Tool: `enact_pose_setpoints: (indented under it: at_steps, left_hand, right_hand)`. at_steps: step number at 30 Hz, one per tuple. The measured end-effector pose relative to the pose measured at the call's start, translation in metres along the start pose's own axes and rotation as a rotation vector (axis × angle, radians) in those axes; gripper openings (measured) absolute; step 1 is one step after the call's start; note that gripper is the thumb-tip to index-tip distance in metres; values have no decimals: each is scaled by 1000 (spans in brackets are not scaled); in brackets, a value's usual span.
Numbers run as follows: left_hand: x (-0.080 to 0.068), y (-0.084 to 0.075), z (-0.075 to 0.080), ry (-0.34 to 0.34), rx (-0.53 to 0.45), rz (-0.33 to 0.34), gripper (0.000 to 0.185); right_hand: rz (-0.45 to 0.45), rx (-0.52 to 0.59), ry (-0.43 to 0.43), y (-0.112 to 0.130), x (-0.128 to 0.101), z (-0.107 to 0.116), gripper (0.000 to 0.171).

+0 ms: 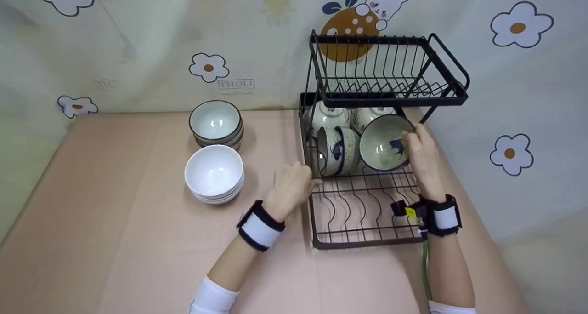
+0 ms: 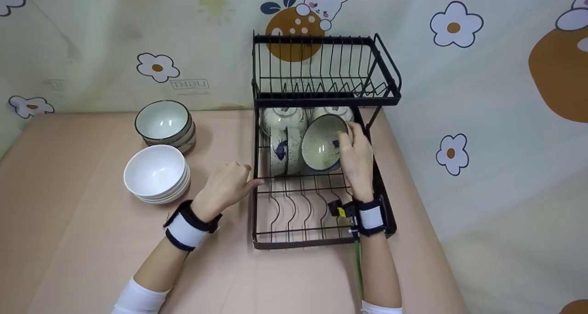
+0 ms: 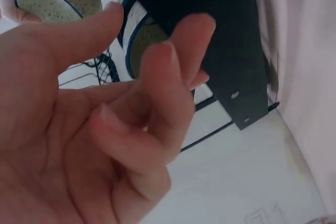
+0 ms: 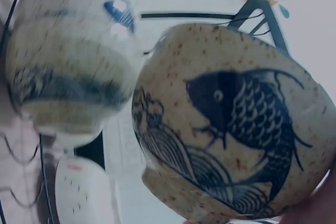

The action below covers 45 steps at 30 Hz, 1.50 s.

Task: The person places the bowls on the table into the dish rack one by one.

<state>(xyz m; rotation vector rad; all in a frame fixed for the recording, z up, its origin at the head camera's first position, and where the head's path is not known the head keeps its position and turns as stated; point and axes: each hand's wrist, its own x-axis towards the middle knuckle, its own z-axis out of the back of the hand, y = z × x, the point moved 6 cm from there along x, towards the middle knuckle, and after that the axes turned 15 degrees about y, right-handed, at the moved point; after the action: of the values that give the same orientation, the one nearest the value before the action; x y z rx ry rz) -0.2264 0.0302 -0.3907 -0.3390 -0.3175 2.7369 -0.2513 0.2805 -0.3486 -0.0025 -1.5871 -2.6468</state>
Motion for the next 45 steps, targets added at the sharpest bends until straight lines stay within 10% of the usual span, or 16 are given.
enact_pose_setpoints:
  at_steps: [21,45]
  left_hand:
    - [5,-3,-5,44,23,22,33]
    - [6,-6,-4,-21,36,-54,29]
  right_hand:
    - [-50,-276,-275,-23,14,4,45]
    - [-70,-415,-232,-25,15,-16,46]
